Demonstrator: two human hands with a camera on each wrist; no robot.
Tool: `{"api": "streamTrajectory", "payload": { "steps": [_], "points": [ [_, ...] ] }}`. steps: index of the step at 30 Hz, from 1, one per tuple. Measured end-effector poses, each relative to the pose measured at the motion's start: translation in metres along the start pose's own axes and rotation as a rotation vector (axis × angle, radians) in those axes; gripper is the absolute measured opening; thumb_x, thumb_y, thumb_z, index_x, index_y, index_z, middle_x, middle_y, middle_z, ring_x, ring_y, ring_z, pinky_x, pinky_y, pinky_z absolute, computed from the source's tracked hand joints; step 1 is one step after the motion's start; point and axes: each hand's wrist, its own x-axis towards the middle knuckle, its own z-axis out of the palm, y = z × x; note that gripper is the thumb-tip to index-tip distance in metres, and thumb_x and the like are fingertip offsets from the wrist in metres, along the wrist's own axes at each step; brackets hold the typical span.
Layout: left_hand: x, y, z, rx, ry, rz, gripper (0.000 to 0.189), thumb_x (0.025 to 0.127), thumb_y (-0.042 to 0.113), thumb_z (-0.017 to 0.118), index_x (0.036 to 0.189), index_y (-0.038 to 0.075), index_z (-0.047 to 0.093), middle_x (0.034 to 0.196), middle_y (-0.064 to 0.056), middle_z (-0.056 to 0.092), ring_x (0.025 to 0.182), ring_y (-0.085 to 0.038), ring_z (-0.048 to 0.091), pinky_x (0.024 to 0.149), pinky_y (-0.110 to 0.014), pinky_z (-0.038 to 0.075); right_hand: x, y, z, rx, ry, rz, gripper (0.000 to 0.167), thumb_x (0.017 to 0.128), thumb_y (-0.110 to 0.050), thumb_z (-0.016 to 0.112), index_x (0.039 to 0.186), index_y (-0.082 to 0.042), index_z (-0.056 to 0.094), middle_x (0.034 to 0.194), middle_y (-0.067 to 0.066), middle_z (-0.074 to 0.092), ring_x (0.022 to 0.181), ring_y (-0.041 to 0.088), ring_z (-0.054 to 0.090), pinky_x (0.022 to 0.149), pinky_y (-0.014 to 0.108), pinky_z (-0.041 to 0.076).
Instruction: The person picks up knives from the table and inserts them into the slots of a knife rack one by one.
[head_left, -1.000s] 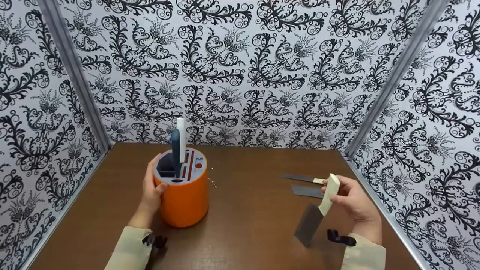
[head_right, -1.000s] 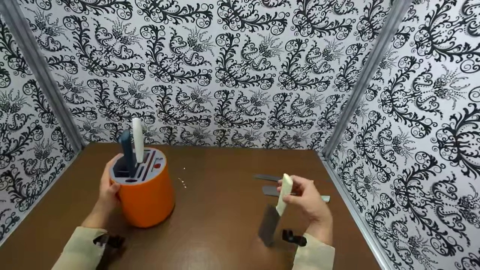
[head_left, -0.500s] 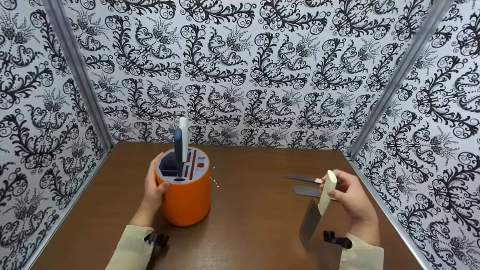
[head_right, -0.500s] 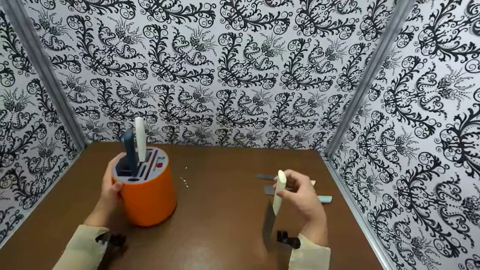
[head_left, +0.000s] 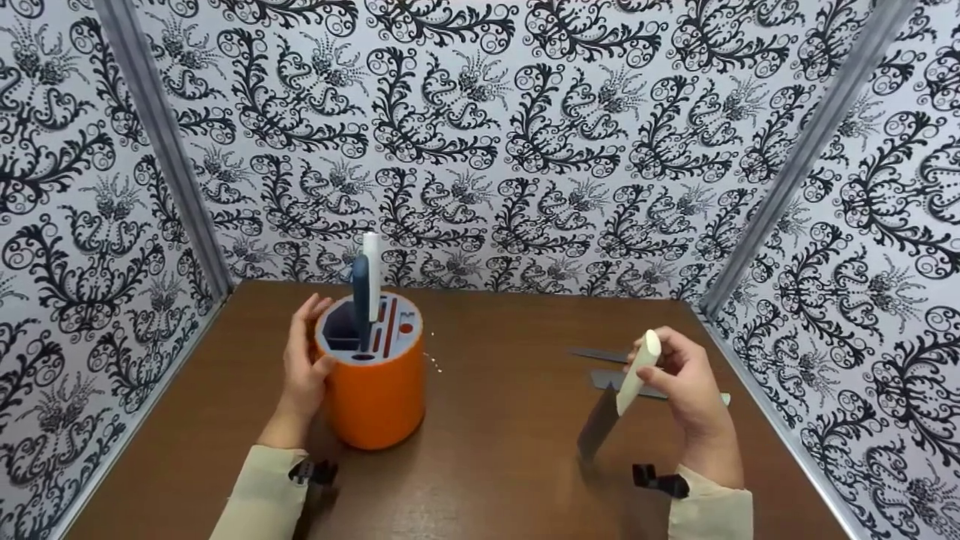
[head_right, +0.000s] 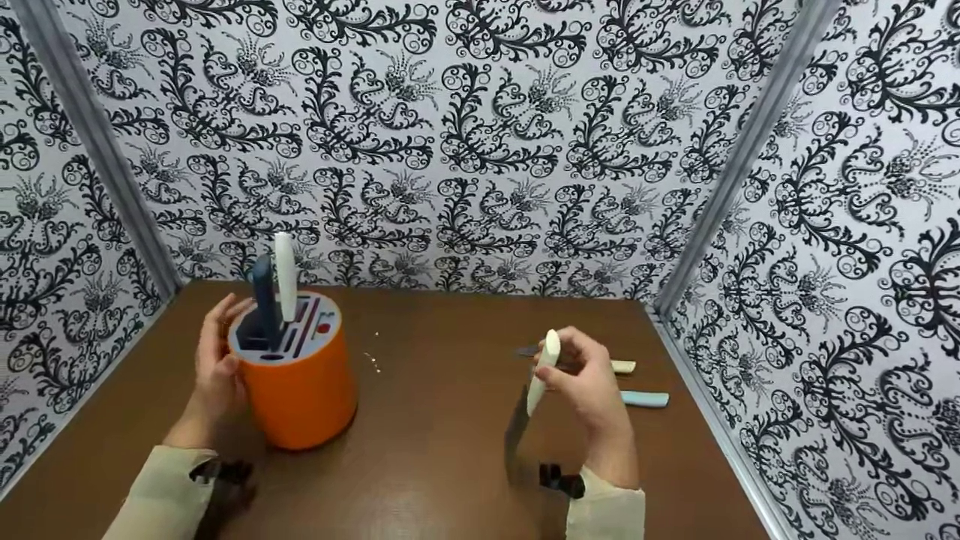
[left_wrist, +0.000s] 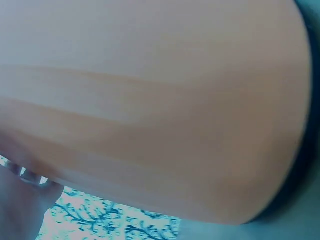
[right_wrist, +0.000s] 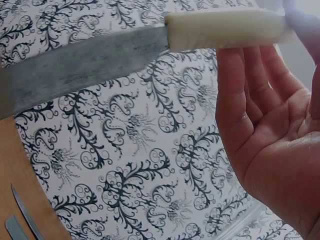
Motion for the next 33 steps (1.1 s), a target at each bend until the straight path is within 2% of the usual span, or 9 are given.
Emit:
{"api": "streamTrajectory", "payload": {
  "steps": [3,7,9,14,18,21,25,29,33],
  "points": [
    [0.005,0.013,0.004,0.092,0.051,0.073,0.105,0.087,0.067,0.077,0.16,0.001,0.041,0.157,-0.01,0.055,0.142,-0.017,0.053,0.117,-0.02,0.04,0.002,0.001,0.007,-0.033,0.042,0.014,0.02,0.085,0.015,0.073,0.103,0.01,0.065,0.09,0.012,0.076,0.081,0.019,0.077,0.072,0.029,0.063],
    [0.012,0.032,0.008,0.22,0.134,0.196,0.111,0.085,0.079,0.071,0.155,-0.003,0.046,0.154,-0.031,0.052,0.142,-0.013,0.053,0.115,-0.02,0.041,0.004,0.0,0.015,-0.079,0.092,0.042,0.022,0.082,0.022,0.067,0.102,0.012,0.064,0.089,0.007,0.076,0.08,0.016,0.076,0.07,0.026,0.062],
    [0.014,0.042,0.011,0.271,0.176,0.253,0.113,0.084,0.082,0.067,0.152,-0.006,0.049,0.15,-0.037,0.052,0.139,-0.011,0.055,0.113,-0.02,0.042,0.005,0.0,0.02,-0.09,0.107,0.04,0.023,0.081,0.024,0.066,0.102,0.015,0.063,0.088,0.004,0.076,0.08,0.015,0.076,0.071,0.026,0.062],
    [0.017,0.067,0.023,0.346,0.264,0.352,0.104,0.087,0.079,0.067,0.141,-0.009,0.057,0.141,-0.033,0.06,0.127,-0.011,0.059,0.11,-0.021,0.045,0.007,-0.001,0.032,-0.082,0.124,0.023,0.025,0.08,0.026,0.068,0.103,0.02,0.06,0.088,0.003,0.077,0.079,0.014,0.077,0.072,0.027,0.063],
    [0.014,0.088,0.038,0.415,0.283,0.409,0.087,0.091,0.069,0.07,0.128,-0.01,0.063,0.132,-0.03,0.064,0.125,-0.021,0.061,0.106,-0.023,0.046,0.008,-0.003,0.042,-0.107,0.124,0.038,0.026,0.079,0.025,0.071,0.1,0.01,0.068,0.088,0.002,0.077,0.079,0.012,0.075,0.072,0.026,0.063],
    [0.009,0.104,0.05,0.45,0.26,0.443,0.075,0.092,0.058,0.073,0.121,-0.01,0.064,0.126,-0.028,0.066,0.121,-0.031,0.063,0.109,-0.025,0.047,0.009,-0.004,0.049,-0.136,0.117,0.06,0.031,0.079,0.024,0.072,0.099,0.0,0.072,0.087,0.004,0.076,0.078,0.011,0.074,0.071,0.026,0.062],
    [0.002,0.122,0.065,0.451,0.165,0.465,0.055,0.087,0.038,0.08,0.115,-0.008,0.068,0.119,-0.026,0.069,0.116,-0.039,0.065,0.113,-0.027,0.048,0.009,-0.007,0.061,-0.162,0.108,0.069,0.029,0.078,0.02,0.075,0.099,0.0,0.072,0.086,0.006,0.076,0.075,0.012,0.073,0.067,0.025,0.06],
    [-0.007,0.134,0.082,0.422,0.013,0.459,0.042,0.082,0.025,0.084,0.112,-0.002,0.07,0.114,-0.021,0.072,0.112,-0.035,0.067,0.109,-0.024,0.05,0.01,-0.008,0.076,-0.151,0.098,0.037,0.025,0.077,0.019,0.076,0.1,0.011,0.068,0.085,0.005,0.075,0.075,0.013,0.073,0.068,0.026,0.061],
    [-0.018,0.138,0.101,0.364,-0.121,0.446,0.041,0.079,0.02,0.089,0.112,0.003,0.071,0.112,-0.014,0.073,0.107,-0.028,0.069,0.105,-0.023,0.051,0.011,-0.007,0.092,-0.108,0.071,-0.014,0.026,0.076,0.021,0.075,0.1,0.017,0.064,0.086,0.003,0.075,0.077,0.013,0.074,0.068,0.028,0.063]
  ]
}}
